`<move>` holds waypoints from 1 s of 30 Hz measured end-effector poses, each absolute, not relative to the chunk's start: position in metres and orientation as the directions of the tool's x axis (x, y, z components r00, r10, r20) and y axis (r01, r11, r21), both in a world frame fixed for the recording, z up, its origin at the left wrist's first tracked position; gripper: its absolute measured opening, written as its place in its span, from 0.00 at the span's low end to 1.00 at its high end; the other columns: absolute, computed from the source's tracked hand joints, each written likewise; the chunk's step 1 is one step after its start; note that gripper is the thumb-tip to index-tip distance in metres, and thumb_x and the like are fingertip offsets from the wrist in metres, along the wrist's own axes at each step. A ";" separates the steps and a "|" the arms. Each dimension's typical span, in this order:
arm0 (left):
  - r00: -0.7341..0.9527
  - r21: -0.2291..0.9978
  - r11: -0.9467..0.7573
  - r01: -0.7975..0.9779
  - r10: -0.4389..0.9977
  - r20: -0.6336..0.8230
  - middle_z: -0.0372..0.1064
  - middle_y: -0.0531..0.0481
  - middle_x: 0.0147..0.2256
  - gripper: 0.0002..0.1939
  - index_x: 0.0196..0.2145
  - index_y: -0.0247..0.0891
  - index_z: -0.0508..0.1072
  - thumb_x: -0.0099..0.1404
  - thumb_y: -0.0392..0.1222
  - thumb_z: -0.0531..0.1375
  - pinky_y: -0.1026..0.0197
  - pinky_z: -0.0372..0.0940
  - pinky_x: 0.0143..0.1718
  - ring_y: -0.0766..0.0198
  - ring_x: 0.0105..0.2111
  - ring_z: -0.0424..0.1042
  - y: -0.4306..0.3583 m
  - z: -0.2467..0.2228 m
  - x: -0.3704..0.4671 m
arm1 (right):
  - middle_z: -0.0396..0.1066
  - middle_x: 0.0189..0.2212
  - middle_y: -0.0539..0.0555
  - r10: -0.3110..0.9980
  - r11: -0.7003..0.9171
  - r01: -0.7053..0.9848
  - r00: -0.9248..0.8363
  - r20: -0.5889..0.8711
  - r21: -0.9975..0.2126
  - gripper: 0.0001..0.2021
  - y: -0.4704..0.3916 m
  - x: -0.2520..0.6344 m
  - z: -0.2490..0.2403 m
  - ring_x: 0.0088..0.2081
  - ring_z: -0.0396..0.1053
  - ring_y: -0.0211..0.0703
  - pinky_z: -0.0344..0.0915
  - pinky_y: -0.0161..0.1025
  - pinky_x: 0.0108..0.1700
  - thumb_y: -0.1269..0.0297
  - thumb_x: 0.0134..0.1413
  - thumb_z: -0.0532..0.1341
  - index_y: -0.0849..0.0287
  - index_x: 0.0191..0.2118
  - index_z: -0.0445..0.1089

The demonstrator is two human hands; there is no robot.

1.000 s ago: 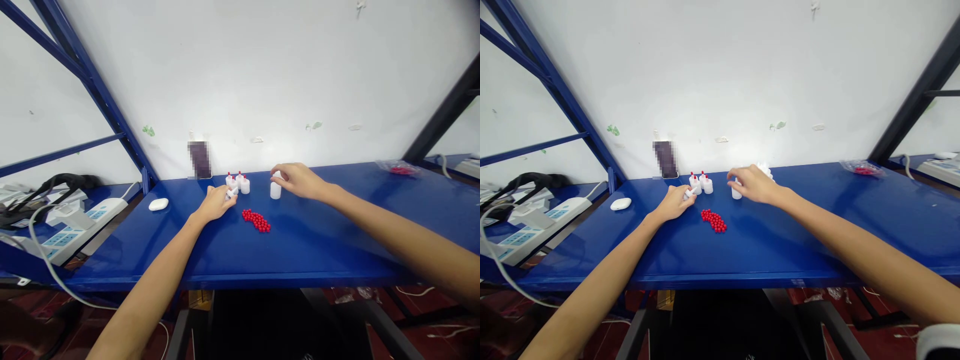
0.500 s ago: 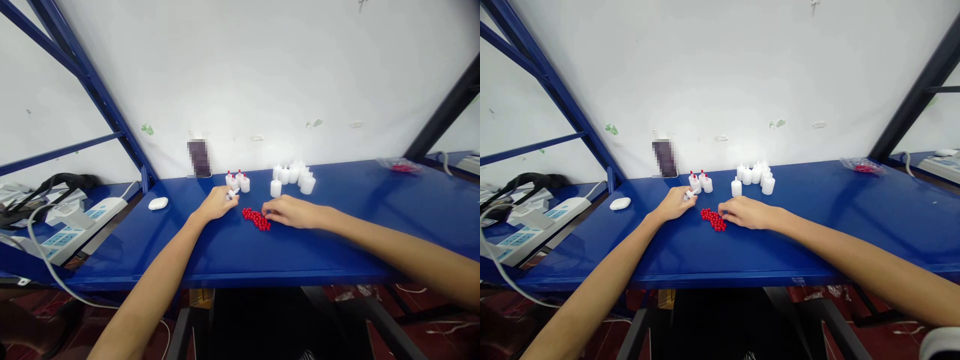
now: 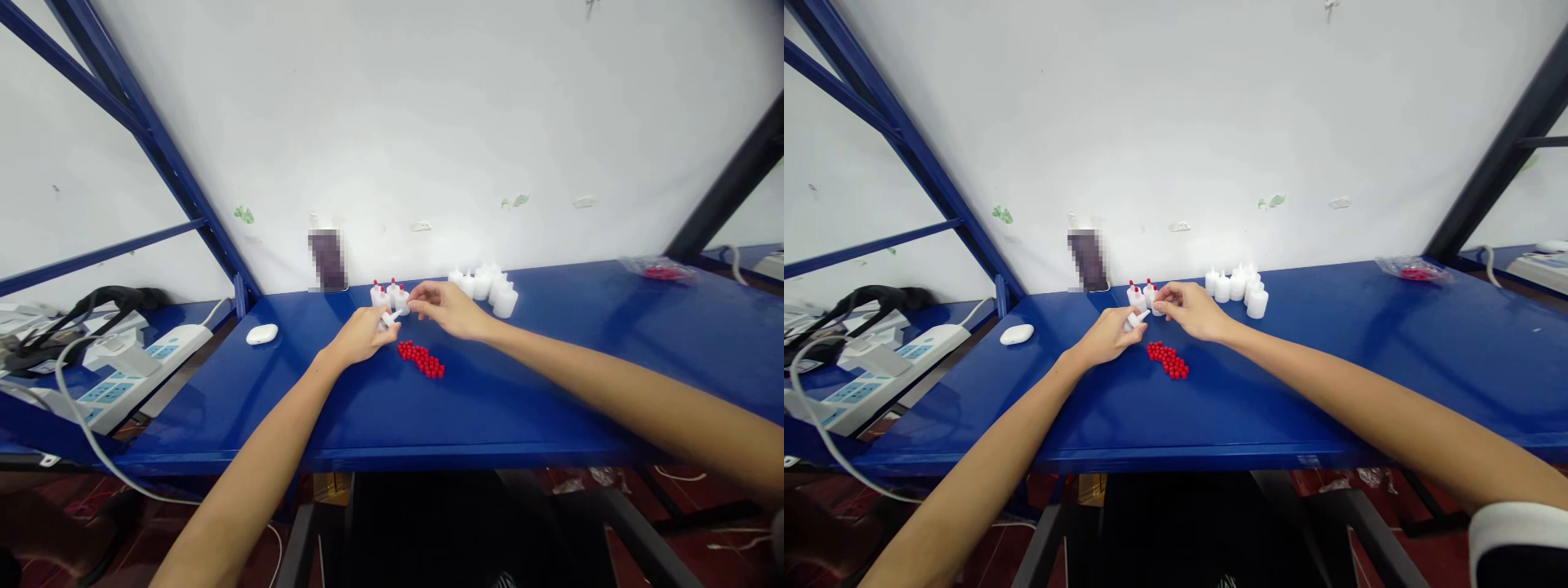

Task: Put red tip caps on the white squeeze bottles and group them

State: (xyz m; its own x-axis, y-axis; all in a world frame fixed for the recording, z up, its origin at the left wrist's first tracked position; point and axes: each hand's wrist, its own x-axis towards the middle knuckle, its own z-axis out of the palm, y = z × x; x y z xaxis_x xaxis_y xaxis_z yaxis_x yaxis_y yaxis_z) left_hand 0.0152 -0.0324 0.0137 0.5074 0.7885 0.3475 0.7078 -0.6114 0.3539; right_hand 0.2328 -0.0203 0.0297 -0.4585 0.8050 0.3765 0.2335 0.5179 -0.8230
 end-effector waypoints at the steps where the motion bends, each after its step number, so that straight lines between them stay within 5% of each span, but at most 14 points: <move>1: 0.511 0.365 -0.622 0.693 0.781 0.359 0.67 0.53 0.25 0.11 0.32 0.37 0.68 0.66 0.47 0.54 0.62 0.53 0.28 0.66 0.23 0.62 -0.033 0.014 0.016 | 0.73 0.32 0.53 0.804 0.515 0.218 -0.459 0.379 -0.829 0.10 -0.020 0.229 0.029 0.29 0.70 0.40 0.67 0.40 0.37 0.57 0.55 0.62 0.60 0.35 0.69; 10: 0.490 0.371 -0.654 0.660 0.748 0.448 0.67 0.55 0.28 0.13 0.44 0.37 0.67 0.60 0.39 0.54 0.62 0.58 0.31 0.66 0.25 0.61 -0.044 0.021 0.018 | 0.73 0.29 0.51 0.750 0.572 0.213 -0.527 0.400 -0.792 0.11 -0.029 0.225 0.025 0.31 0.69 0.40 0.64 0.39 0.38 0.57 0.57 0.62 0.60 0.36 0.72; 19: 0.441 0.368 -0.606 0.705 0.781 0.441 0.63 0.55 0.19 0.08 0.25 0.35 0.71 0.59 0.40 0.56 0.64 0.54 0.25 0.70 0.19 0.58 -0.040 0.017 0.023 | 0.67 0.29 0.51 0.576 0.801 0.380 -0.703 0.418 -0.463 0.15 -0.032 0.218 0.024 0.31 0.63 0.41 0.55 0.39 0.37 0.61 0.69 0.47 0.57 0.32 0.62; 26: 0.462 0.301 -0.612 0.732 0.769 0.441 0.62 0.54 0.18 0.08 0.25 0.36 0.70 0.60 0.39 0.56 0.63 0.52 0.25 0.69 0.19 0.57 -0.036 0.015 0.022 | 0.61 0.25 0.47 0.597 0.753 0.349 -0.717 0.359 -0.557 0.15 -0.023 0.215 0.020 0.28 0.60 0.39 0.54 0.37 0.35 0.59 0.68 0.48 0.56 0.30 0.58; 30: 0.499 0.318 -0.626 0.713 0.770 0.397 0.70 0.52 0.27 0.10 0.39 0.37 0.72 0.63 0.45 0.58 0.63 0.58 0.31 0.65 0.25 0.67 -0.031 0.017 0.004 | 0.64 0.25 0.48 0.654 0.715 0.411 -0.680 0.333 -0.565 0.15 -0.020 0.215 0.033 0.28 0.61 0.38 0.54 0.36 0.34 0.59 0.67 0.49 0.57 0.28 0.61</move>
State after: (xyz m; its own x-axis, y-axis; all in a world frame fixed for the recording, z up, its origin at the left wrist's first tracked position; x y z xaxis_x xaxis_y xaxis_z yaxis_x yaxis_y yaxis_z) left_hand 0.0042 -0.0315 0.0174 0.4992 0.7703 0.3968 0.7127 -0.6255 0.3176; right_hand 0.2151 -0.0199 0.0327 -0.6796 0.6536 0.3332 0.4107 0.7153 -0.5653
